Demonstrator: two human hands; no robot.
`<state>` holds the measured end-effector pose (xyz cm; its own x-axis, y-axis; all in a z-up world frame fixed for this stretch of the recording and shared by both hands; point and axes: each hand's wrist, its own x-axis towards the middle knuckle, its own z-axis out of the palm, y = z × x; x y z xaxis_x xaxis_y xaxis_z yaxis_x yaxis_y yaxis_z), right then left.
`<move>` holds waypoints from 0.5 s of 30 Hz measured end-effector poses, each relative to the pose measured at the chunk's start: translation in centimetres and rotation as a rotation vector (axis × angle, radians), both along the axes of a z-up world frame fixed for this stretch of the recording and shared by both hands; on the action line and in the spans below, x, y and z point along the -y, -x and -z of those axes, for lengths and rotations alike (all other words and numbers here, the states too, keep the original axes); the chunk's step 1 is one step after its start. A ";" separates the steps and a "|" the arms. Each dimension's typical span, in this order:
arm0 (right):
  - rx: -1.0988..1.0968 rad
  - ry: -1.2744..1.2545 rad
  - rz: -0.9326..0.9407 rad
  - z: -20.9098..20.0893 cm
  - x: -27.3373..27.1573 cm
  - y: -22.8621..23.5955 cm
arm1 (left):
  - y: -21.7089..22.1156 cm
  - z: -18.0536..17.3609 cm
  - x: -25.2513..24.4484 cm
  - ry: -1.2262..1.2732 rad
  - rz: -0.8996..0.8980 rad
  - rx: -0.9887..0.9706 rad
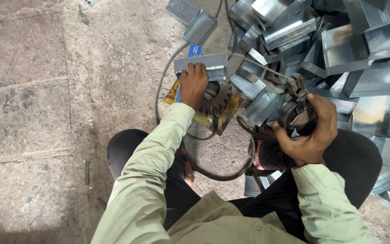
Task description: The person sits cross-legged on the floor and uses a welding torch to join metal boxes. They hold the metal pieces in place with one hand while applying the welding torch with the other, creating bright sparks. The person repeatedly picks up metal boxes from a pile, welds them, and places them back down.
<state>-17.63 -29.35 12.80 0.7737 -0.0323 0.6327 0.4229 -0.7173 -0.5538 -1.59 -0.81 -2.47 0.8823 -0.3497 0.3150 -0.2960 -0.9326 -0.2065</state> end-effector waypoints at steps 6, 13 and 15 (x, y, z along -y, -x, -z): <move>-0.012 0.001 -0.034 -0.4 0.2 0.4 | 1.2 1.6 0.5 -0.052 -0.047 -0.042; -0.024 0.026 -0.040 -0.4 0.1 0.5 | 2.5 3.6 1.3 -0.095 -0.047 -0.064; -0.027 0.023 -0.044 -0.4 0.0 0.5 | 2.7 3.5 1.4 -0.124 -0.052 -0.047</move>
<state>-18.15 -29.30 13.20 0.7908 0.0160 0.6119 0.4394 -0.7109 -0.5492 -4.27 -2.24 -5.99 0.9131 -0.3364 0.2304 -0.2596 -0.9154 -0.3078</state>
